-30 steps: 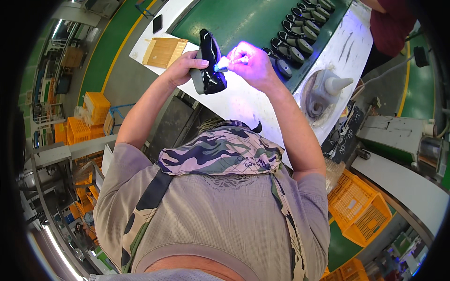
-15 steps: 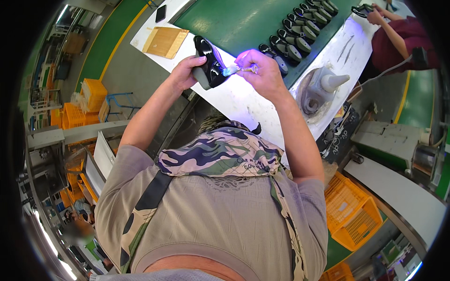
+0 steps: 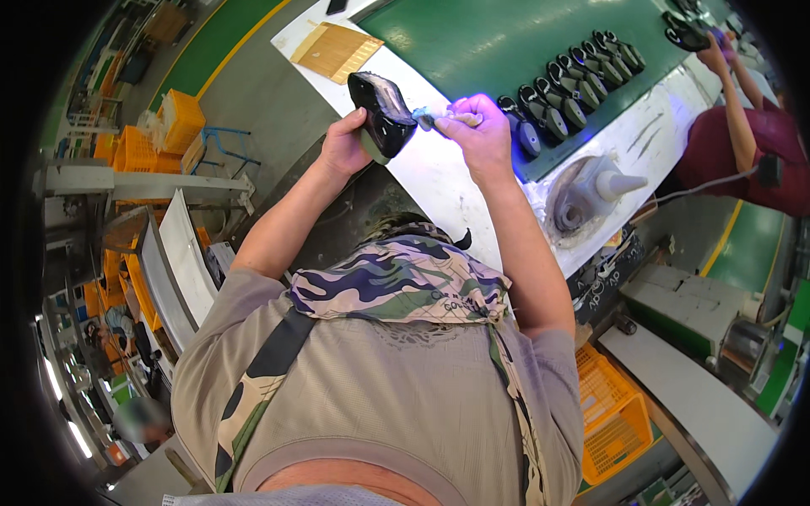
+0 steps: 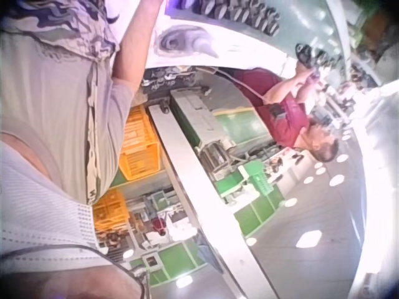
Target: Wiping the soles of black shoes with a liquid using a brush and cloth on a conveyor belt.
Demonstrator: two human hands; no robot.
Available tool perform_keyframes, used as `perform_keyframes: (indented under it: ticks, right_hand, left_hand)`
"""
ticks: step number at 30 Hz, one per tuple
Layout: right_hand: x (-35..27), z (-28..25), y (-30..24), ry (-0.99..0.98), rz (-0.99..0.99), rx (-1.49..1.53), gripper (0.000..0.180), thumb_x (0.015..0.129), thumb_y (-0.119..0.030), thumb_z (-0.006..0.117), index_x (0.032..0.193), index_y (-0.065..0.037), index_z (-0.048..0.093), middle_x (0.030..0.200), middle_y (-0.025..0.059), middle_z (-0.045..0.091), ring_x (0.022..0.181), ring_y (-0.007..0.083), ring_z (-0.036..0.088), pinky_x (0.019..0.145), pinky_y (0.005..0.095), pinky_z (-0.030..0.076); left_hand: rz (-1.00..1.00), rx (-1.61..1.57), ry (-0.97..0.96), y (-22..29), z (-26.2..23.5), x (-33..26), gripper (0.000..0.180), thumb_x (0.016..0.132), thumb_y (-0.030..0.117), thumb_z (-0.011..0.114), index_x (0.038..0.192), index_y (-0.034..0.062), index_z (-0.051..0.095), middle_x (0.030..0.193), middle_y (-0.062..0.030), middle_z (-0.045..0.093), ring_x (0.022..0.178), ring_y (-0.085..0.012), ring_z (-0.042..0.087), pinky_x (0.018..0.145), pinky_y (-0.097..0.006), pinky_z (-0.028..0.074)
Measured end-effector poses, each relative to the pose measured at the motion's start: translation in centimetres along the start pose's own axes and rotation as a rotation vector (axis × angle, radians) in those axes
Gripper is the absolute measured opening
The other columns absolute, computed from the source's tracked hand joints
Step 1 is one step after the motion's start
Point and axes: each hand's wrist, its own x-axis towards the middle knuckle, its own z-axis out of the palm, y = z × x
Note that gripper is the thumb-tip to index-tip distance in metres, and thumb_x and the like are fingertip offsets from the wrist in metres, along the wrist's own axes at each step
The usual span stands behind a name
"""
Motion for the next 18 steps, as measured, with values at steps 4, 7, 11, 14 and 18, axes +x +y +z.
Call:
perform_keyframes:
  ticks: [4, 7, 11, 14, 18]
  right_hand:
    - [0.0, 2.8, 0.6, 0.044, 0.136, 0.033, 0.024, 0.071, 0.006, 0.075, 0.086, -0.003, 0.057, 0.081, 0.0038, 0.057, 0.073, 0.0134, 0.056, 0.066, 0.029, 0.049]
    - [-0.1, 5.5, 2.0, 0.042, 0.165, 0.044, 0.028, 0.07, 0.007, 0.075, 0.09, -0.003, 0.059, 0.082, 0.0026, 0.058, 0.074, 0.0137, 0.057, 0.067, 0.0284, 0.048]
    - [-1.0, 10.8, 2.2, -0.091, 0.297, 0.179, 0.021, 0.081, 0.01, 0.064, 0.093, -0.003, 0.054, 0.091, 0.01, 0.061, 0.079, 0.0204, 0.062, 0.068, 0.0341, 0.053]
    - [-1.2, 14.2, 3.3, -0.17, 0.314, 0.278, 0.017, 0.083, 0.009, 0.061, 0.092, -0.003, 0.051, 0.095, 0.0142, 0.061, 0.081, 0.0249, 0.063, 0.066, 0.0363, 0.053]
    - [-1.4, 16.8, 6.6, -0.216, 0.467, 0.242, 0.016, 0.086, 0.008, 0.059, 0.091, -0.003, 0.049, 0.095, 0.0147, 0.061, 0.083, 0.0249, 0.063, 0.068, 0.0369, 0.053]
  left_hand:
    - [0.22, 0.164, 0.142, 2.0, 0.0, -2.4, 0.048, 0.083, 0.012, 0.068, 0.125, -0.0021, 0.05, 0.115, -0.0139, 0.064, 0.105, -0.0255, 0.063, 0.098, -0.04, 0.049]
    - [0.387, 0.296, 0.237, 4.1, -0.3, -5.4, 0.052, 0.077, 0.005, 0.07, 0.124, -0.0035, 0.05, 0.113, -0.0135, 0.064, 0.103, -0.0242, 0.063, 0.095, -0.038, 0.05]
    - [0.586, 0.605, 0.326, 7.0, -2.2, -11.2, 0.06, 0.073, 0.011, 0.078, 0.125, -0.0021, 0.051, 0.115, -0.0086, 0.062, 0.107, -0.0184, 0.058, 0.098, -0.034, 0.044]
    - [0.661, 0.647, 0.43, 10.6, -1.9, -17.2, 0.057, 0.075, 0.013, 0.078, 0.123, -0.0006, 0.052, 0.115, -0.008, 0.062, 0.106, -0.0169, 0.057, 0.099, -0.033, 0.043]
    - [0.853, 0.693, 0.674, 15.9, -3.2, -25.7, 0.047, 0.077, 0.009, 0.076, 0.118, -0.001, 0.055, 0.108, -0.0078, 0.065, 0.102, -0.0176, 0.06, 0.096, -0.033, 0.046]
